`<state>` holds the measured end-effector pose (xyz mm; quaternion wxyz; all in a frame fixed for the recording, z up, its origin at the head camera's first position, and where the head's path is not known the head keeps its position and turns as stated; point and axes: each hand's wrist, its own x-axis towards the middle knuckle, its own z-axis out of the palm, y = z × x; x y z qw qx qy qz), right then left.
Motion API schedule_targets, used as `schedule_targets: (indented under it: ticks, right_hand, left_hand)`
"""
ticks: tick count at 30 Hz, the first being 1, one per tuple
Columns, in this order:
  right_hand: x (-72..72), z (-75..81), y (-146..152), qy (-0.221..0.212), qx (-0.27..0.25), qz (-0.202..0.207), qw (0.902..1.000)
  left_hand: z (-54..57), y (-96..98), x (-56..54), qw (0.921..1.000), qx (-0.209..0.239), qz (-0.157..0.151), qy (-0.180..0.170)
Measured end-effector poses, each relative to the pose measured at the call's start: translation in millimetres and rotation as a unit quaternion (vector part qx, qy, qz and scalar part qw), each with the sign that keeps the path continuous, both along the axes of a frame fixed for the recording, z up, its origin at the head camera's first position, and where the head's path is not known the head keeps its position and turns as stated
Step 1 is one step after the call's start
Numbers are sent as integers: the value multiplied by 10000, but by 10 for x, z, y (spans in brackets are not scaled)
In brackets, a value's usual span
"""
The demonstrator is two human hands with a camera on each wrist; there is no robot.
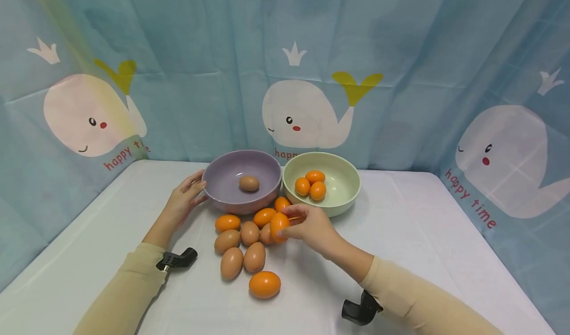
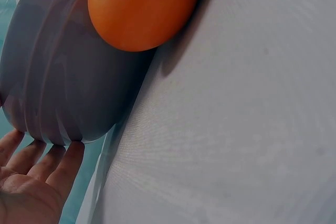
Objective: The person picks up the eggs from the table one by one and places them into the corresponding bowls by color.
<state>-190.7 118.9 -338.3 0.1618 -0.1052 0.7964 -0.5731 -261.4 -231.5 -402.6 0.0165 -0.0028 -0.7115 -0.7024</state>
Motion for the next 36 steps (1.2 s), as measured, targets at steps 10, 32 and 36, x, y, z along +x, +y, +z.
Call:
schedule_targets:
  ticks: [10, 32, 36]
  right_hand:
    - [-468, 249, 32, 576, 161, -622, 9963]
    - [-1262, 110, -1, 27, -74, -1657, 9862]
    - [-1344, 47, -12, 4, -86, -1778, 9840]
  left_hand:
    - [-17, -7, -2, 10000, -45, -32, 18]
    - [-42, -19, -26, 9998, -148, -25, 151]
    - [-39, -16, -14, 9998, -95, -35, 152]
